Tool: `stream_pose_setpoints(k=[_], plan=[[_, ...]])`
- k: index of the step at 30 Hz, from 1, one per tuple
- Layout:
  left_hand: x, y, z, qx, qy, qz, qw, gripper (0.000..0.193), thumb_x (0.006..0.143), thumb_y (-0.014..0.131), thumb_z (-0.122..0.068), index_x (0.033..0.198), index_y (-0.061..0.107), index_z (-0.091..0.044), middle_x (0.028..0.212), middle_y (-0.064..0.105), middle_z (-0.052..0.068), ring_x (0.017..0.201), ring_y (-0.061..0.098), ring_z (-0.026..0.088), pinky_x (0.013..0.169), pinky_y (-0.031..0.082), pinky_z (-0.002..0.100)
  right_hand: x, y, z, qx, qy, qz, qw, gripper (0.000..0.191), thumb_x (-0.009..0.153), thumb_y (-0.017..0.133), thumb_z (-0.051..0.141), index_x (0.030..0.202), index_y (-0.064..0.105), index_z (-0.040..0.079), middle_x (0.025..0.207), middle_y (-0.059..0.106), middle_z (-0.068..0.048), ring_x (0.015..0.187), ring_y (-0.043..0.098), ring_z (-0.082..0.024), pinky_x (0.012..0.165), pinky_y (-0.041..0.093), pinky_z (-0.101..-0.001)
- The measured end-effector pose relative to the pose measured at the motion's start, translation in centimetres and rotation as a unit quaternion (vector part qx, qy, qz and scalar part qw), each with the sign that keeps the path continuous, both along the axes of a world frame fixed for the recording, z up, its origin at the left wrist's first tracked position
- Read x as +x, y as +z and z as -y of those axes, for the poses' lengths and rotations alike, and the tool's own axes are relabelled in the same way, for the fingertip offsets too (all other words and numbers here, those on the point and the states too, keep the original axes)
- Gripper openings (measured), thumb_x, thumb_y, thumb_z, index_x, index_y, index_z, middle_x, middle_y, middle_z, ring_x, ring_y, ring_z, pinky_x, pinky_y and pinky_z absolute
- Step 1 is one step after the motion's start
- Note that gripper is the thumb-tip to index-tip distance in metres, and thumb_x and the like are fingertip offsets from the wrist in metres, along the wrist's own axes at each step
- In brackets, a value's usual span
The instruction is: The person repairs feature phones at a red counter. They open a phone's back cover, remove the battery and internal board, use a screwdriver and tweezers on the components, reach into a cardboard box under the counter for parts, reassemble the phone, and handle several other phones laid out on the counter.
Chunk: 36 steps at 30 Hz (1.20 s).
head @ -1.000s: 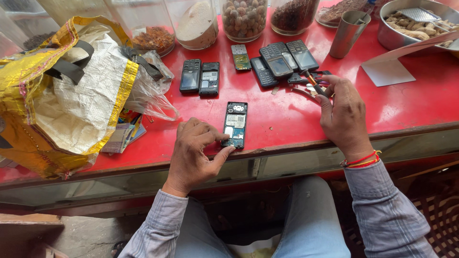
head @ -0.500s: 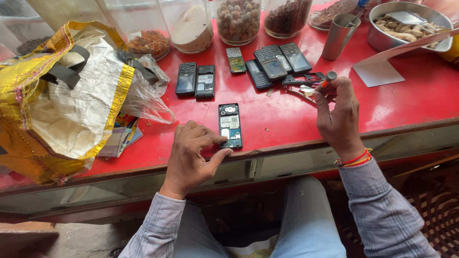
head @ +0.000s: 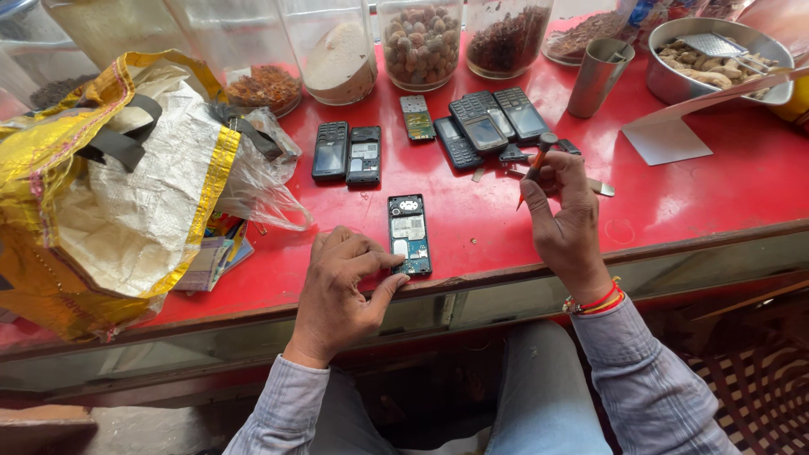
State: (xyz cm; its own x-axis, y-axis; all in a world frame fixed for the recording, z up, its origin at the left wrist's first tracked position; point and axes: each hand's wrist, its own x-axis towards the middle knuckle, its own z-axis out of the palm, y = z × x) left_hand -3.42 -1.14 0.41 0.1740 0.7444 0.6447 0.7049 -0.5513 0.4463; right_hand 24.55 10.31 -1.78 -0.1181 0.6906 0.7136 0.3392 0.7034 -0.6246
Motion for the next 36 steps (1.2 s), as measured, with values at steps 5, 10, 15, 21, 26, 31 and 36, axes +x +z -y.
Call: stream_pose_setpoints(k=[5, 10, 15, 21, 26, 31, 36], plan=[[0.0, 0.3, 0.1, -0.002, -0.006, 0.009, 1.0, 0.041, 0.072, 0.085, -0.019, 0.111, 0.075, -0.009, 0.088, 0.068, 0.002, 0.087, 0.059, 0.023, 0.085, 0.041, 0.039, -0.1, -0.2, 0.1, -0.02, -0.003, 0.004, 1.0, 0.024, 0.103, 0.065, 0.001, 0.124, 0.054, 0.001, 0.102, 0.064, -0.007, 0.09, 0.064, -0.014, 0.082, 0.054, -0.0296], [0.0, 0.3, 0.2, -0.006, -0.008, 0.0, 1.0, 0.029, 0.076, 0.082, -0.015, 0.104, 0.076, -0.011, 0.087, 0.067, 0.002, 0.089, 0.059, 0.024, 0.085, 0.041, 0.039, -0.3, 0.1, 0.4, -0.016, -0.008, 0.02, 1.0, 0.023, 0.103, 0.065, 0.002, 0.124, 0.055, 0.0, 0.1, 0.065, -0.007, 0.086, 0.063, -0.013, 0.08, 0.053, -0.0292], [0.1, 0.1, 0.2, -0.004, -0.006, -0.008, 1.0, 0.018, 0.077, 0.08, -0.015, 0.095, 0.077, -0.012, 0.087, 0.066, 0.002, 0.091, 0.059, 0.023, 0.085, 0.041, 0.039, -0.7, 0.8, 0.8, -0.001, 0.0, 0.035, 0.999, 0.027, 0.102, 0.067, 0.0, 0.128, 0.059, 0.001, 0.097, 0.062, -0.006, 0.085, 0.058, -0.014, 0.079, 0.051, -0.0285], [0.1, 0.0, 0.1, -0.011, -0.003, -0.008, 1.0, 0.015, 0.077, 0.08, -0.014, 0.092, 0.078, -0.012, 0.085, 0.066, 0.002, 0.089, 0.059, 0.023, 0.083, 0.04, 0.038, 0.3, 2.4, 1.2, 0.081, -0.06, 0.126, 0.987, 0.027, 0.093, 0.075, 0.0, 0.119, 0.071, 0.004, 0.096, 0.062, -0.01, 0.088, 0.061, -0.021, 0.073, 0.053, -0.0306], [0.1, 0.2, 0.1, -0.011, -0.001, -0.002, 1.0, 0.015, 0.077, 0.08, -0.013, 0.092, 0.077, -0.011, 0.085, 0.066, 0.002, 0.089, 0.059, 0.023, 0.084, 0.04, 0.038, 1.3, 2.7, 1.4, 0.115, -0.115, 0.197, 0.967, 0.017, 0.086, 0.078, 0.0, 0.1, 0.071, 0.005, 0.092, 0.066, -0.008, 0.088, 0.06, -0.028, 0.077, 0.049, -0.0397], [0.1, 0.5, 0.0, -0.024, 0.01, -0.004, 1.0, 0.016, 0.076, 0.08, -0.014, 0.091, 0.078, -0.011, 0.083, 0.066, 0.002, 0.088, 0.06, 0.022, 0.086, 0.04, 0.038, 1.4, 2.4, 0.9, 0.098, -0.095, 0.217, 0.967, 0.015, 0.082, 0.078, 0.001, 0.089, 0.066, 0.005, 0.089, 0.066, -0.009, 0.088, 0.06, -0.03, 0.078, 0.047, -0.0423], [0.3, 0.6, 0.0, -0.027, 0.012, -0.006, 1.0, 0.02, 0.076, 0.08, -0.015, 0.095, 0.08, -0.012, 0.084, 0.068, 0.001, 0.087, 0.059, 0.021, 0.087, 0.039, 0.038, 1.5, 2.2, 0.7, 0.09, -0.087, 0.257, 0.958, 0.013, 0.083, 0.078, 0.002, 0.09, 0.067, 0.005, 0.086, 0.065, -0.01, 0.087, 0.059, -0.032, 0.079, 0.047, -0.0435]])
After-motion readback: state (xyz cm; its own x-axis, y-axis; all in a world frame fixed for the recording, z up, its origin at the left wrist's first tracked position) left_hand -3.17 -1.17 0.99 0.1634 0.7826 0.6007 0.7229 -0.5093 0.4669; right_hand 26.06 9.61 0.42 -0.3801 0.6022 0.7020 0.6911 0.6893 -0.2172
